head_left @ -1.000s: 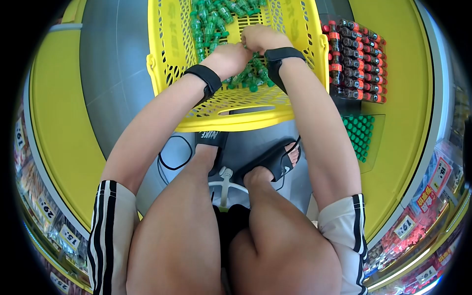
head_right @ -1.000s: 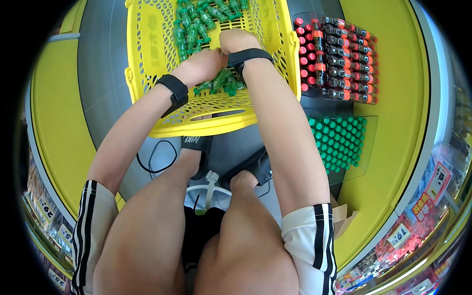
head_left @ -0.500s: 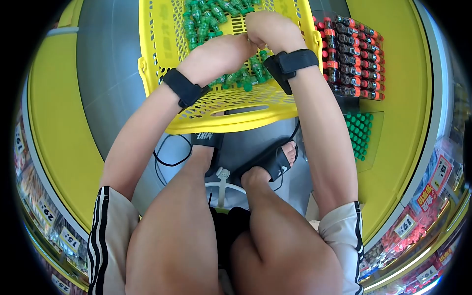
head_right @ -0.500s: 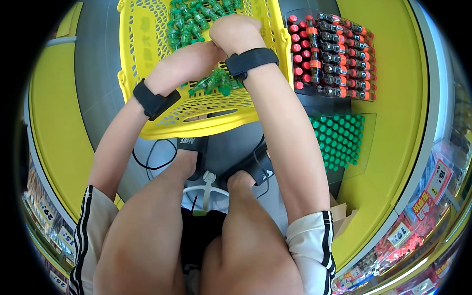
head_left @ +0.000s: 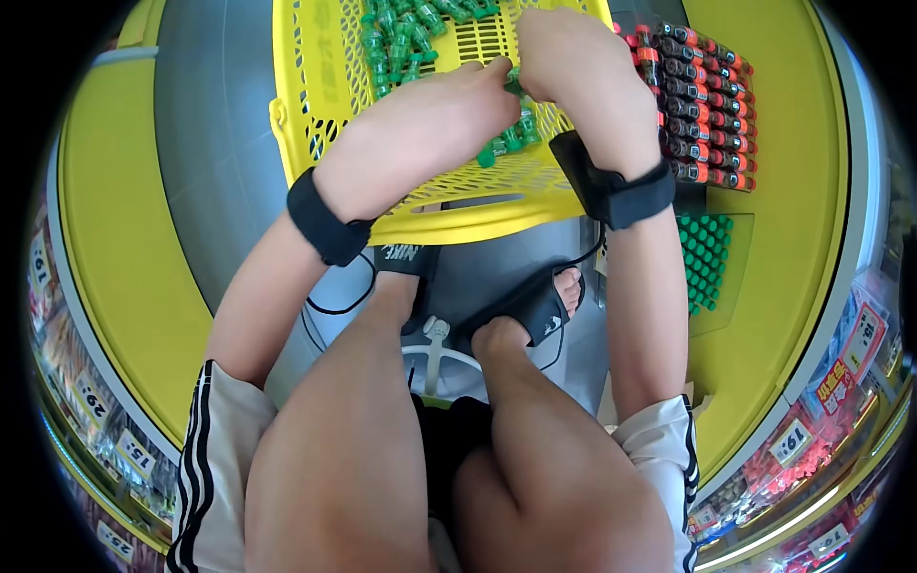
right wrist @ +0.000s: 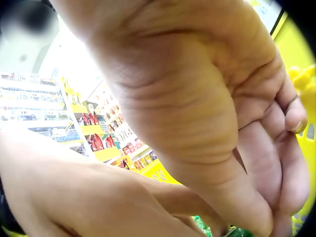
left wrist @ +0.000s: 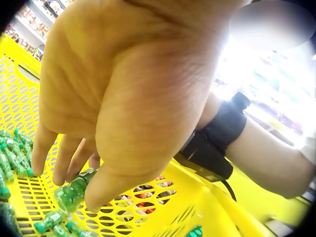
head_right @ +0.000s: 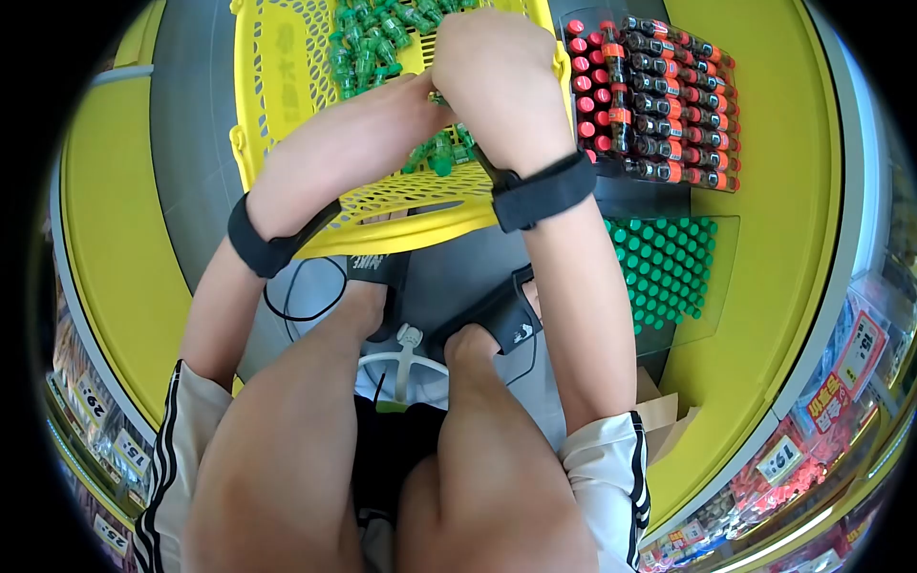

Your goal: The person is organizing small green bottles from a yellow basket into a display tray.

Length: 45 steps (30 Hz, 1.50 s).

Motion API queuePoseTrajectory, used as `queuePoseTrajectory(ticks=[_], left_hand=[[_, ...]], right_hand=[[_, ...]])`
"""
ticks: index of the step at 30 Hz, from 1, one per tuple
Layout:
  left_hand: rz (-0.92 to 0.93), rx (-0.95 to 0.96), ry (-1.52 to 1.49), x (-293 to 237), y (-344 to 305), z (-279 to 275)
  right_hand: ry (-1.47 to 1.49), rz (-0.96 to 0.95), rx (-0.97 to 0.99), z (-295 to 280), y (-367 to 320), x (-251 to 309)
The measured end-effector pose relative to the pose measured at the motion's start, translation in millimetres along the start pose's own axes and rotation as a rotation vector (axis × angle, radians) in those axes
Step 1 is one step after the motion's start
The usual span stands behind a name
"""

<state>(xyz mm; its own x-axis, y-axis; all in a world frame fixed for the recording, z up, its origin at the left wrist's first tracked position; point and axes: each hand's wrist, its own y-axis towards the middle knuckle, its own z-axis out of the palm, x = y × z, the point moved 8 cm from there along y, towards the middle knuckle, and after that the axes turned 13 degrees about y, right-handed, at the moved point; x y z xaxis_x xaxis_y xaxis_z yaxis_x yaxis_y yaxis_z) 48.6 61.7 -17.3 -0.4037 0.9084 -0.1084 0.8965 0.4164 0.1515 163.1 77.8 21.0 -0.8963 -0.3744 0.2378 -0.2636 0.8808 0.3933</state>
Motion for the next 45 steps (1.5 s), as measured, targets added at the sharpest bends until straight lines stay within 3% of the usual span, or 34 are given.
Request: queuePoseTrajectory(ticks=[3,4,8,11,13,15,17,18,20,22,25,27,28,29,35,39,41,45], left_hand=[[-0.016,0.043,0.044,-9,1,-20],[-0.044,0.059,0.058,-9,0,-21],[-0.097,0.191,0.109,-17,0,-32],[-0.070,0.151,0.093,-24,-4,-44],[-0.055,0.140,0.079,-28,-4,-50],[-0.038,0.127,0.065,-34,-2,-58],[-0.026,0.059,-0.030,-44,3,-68],[-0.022,0.059,-0.032,-50,6,-67],[-0.012,-0.057,-0.070,-63,13,-73],[0.012,-0.045,-0.053,-75,21,-76],[0.056,-0.065,-0.077,-92,36,-76],[0.194,-0.129,-0.048,-114,42,-79],[0.257,-0.154,0.045,-127,45,-79],[0.265,-0.157,0.042,-136,49,-75],[0.428,-0.073,0.139,-187,51,-49],[0.519,-0.097,0.040,-219,61,-27],[0.520,-0.129,-0.006,-235,67,-15],[0.529,-0.149,-0.202,-270,77,20]], right_hand=[[0.064,-0.015,-0.021,-14,-15,7],[0.108,0.068,0.107,4,-10,-5],[0.086,0.134,0.210,-14,-21,4],[0.166,0.258,0.375,-10,-38,-5],[0.219,0.151,0.271,-26,-42,5],[0.258,0.259,0.335,-38,-54,1],[0.262,0.265,0.214,-64,-65,3],[0.295,0.361,0.235,-69,-75,-2],[0.336,0.364,0.169,-82,-95,-5],[0.385,0.371,0.051,-93,-115,-2],[0.327,0.415,0.043,-110,-145,5],[0.298,0.466,0.048,-119,-172,9],[0.303,0.578,0.065,-121,-187,6],[0.309,0.692,0.082,-121,-202,3],[0.303,0.766,0.101,-133,-259,4],[0.314,0.852,0.072,-146,-299,4],[0.331,0.968,-0.051,-156,-321,2],[0.246,0.988,-0.162,-169,-360,6]])
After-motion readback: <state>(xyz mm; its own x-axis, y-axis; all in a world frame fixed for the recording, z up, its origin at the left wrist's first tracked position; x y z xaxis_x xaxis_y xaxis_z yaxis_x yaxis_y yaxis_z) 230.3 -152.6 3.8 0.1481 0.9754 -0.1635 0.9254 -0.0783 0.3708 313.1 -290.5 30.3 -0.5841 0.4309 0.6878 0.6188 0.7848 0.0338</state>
